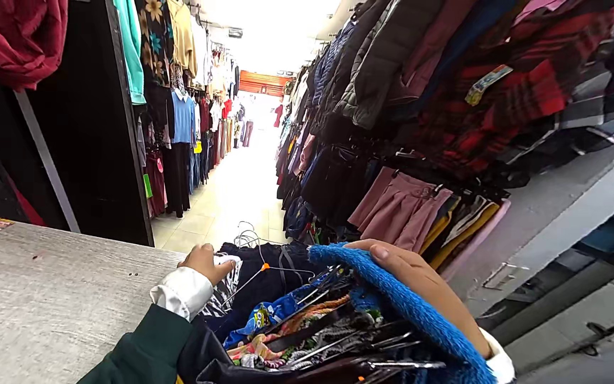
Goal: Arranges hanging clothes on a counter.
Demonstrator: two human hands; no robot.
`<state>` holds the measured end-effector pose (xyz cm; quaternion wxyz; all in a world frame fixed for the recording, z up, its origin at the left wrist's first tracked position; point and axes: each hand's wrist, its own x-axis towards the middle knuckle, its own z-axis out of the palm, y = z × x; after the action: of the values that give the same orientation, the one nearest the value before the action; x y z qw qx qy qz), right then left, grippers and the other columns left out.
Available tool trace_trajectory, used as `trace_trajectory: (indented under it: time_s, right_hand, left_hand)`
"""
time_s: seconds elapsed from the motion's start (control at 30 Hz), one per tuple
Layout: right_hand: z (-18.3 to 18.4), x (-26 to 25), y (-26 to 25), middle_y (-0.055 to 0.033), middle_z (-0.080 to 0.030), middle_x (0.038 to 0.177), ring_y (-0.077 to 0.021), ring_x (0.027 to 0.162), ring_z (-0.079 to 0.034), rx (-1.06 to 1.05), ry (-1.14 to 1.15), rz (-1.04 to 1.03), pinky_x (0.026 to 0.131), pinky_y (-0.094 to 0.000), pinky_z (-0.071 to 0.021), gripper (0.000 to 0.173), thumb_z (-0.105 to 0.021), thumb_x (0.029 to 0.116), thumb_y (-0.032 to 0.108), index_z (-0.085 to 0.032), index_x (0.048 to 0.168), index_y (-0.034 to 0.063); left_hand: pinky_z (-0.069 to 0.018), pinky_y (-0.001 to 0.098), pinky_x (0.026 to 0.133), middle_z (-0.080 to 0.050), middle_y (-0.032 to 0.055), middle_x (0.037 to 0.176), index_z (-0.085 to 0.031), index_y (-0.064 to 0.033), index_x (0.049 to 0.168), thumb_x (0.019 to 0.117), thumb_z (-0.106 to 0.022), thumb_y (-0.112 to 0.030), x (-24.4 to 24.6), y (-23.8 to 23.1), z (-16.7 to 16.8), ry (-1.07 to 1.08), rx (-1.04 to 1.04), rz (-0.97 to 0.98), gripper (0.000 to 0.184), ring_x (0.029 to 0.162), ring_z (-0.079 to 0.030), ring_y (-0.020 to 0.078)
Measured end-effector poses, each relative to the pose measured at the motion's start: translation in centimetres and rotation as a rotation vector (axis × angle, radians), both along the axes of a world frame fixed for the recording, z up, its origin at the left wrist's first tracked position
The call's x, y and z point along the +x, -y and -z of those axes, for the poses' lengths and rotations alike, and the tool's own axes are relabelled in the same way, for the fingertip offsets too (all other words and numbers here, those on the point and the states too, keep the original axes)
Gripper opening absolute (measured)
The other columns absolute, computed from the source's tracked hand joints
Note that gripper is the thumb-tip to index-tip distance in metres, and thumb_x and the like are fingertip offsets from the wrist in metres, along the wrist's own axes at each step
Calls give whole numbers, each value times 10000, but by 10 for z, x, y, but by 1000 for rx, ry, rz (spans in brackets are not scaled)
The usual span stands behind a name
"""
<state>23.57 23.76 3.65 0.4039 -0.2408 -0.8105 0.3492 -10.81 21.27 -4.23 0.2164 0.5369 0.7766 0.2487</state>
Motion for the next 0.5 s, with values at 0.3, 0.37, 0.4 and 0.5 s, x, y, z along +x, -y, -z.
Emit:
trace_trajectory:
  time_s: [0.3,0.37,0.4,0.5]
  right_hand:
    - [6,-1,-5,-17,-722,940,-124,770,-687,-22,-21,65,680,-282,-599,368,-417,1078,320,-727,1183,152]
    - [4,-7,-2,-6,-731,1016,-114,800,-701,61,-141,246,697,-304,-610,349,-417,1081,302,-672,1289,186]
    - [4,-9,-2,14,-715,1097,-87,871,-695,92,-185,349,759,-299,-601,361,-395,1093,310,-616,1363,214]
    - [7,-7,-4,47,-672,1230,-29,994,-668,79,-193,473,872,-276,-564,395,-391,1104,324,-497,1477,244]
  left_hand:
    - [-525,579,931,-716,202,1051,-712,9,1118,831,-853,-344,30,33,-41,-18,206,293,476,1023,-686,349]
    - [-546,544,882,-716,186,969,-717,20,1037,831,-845,-282,42,46,-49,-90,310,466,387,956,-694,331]
    - [-549,536,864,-714,201,934,-718,42,1001,831,-829,-237,47,53,-50,-136,388,562,345,933,-697,348]
    - [-563,519,762,-702,219,832,-693,58,893,805,-790,-151,56,63,-45,-243,619,747,246,826,-706,381]
